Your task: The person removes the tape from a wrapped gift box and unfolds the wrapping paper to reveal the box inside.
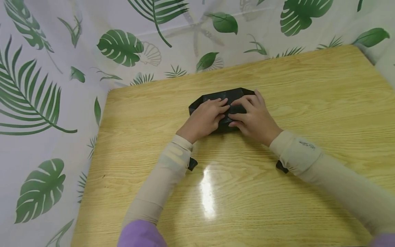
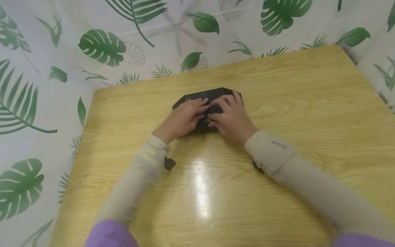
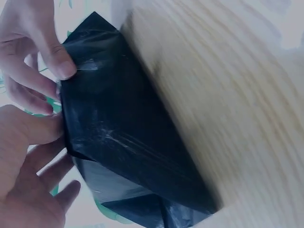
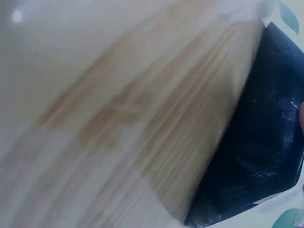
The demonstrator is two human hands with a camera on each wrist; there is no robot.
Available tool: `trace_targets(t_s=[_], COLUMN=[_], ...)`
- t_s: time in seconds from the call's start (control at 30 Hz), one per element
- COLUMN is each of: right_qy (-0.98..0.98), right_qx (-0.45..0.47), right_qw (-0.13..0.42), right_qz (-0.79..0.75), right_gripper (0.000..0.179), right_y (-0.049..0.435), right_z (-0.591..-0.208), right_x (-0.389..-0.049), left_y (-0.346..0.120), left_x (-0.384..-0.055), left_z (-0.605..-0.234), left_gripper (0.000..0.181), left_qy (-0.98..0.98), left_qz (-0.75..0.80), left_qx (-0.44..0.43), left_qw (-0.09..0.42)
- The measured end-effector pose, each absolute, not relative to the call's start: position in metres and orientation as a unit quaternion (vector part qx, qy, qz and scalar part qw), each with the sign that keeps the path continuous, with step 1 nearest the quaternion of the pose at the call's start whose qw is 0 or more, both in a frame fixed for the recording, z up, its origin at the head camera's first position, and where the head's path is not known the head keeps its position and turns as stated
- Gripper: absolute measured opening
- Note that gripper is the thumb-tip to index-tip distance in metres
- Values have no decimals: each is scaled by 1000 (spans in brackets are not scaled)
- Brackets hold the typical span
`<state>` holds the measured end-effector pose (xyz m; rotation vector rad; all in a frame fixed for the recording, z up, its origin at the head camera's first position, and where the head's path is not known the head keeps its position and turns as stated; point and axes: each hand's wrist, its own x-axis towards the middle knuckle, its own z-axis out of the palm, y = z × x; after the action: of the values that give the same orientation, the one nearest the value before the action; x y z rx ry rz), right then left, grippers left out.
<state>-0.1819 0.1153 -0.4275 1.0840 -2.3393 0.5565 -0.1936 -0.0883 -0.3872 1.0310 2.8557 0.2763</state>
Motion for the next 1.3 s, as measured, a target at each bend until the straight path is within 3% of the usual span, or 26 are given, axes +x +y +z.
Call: trace_targets(t_s=[0.2, 0.5, 0.73, 1.03, 1.3], right_qy=[-854, -811, -784, -792, -808], right_qx=[380, 439, 479, 487, 492], right_qw=[252, 337, 361, 356, 318], right_qz=[251, 192, 158, 97, 70], right_gripper=[10, 16, 10, 16, 15], right_y=[109, 110, 112, 116, 118], right_z=[-425, -426, -427, -430, -435], right_x=[-184, -180, -167, -155, -147], left_y=[-91, -86, -87, -87, -90], left_x=[-194, -194, -195, -195, -195], left_z=[-391, -390, -393, -394, -394], left_gripper=[41, 41, 41, 40, 40], left_qy=[940, 943, 943, 943, 944], left_qz=[71, 55, 54, 63, 69], left_qx=[325, 318, 319, 319, 315], left_qw=[76, 81, 73, 72, 75])
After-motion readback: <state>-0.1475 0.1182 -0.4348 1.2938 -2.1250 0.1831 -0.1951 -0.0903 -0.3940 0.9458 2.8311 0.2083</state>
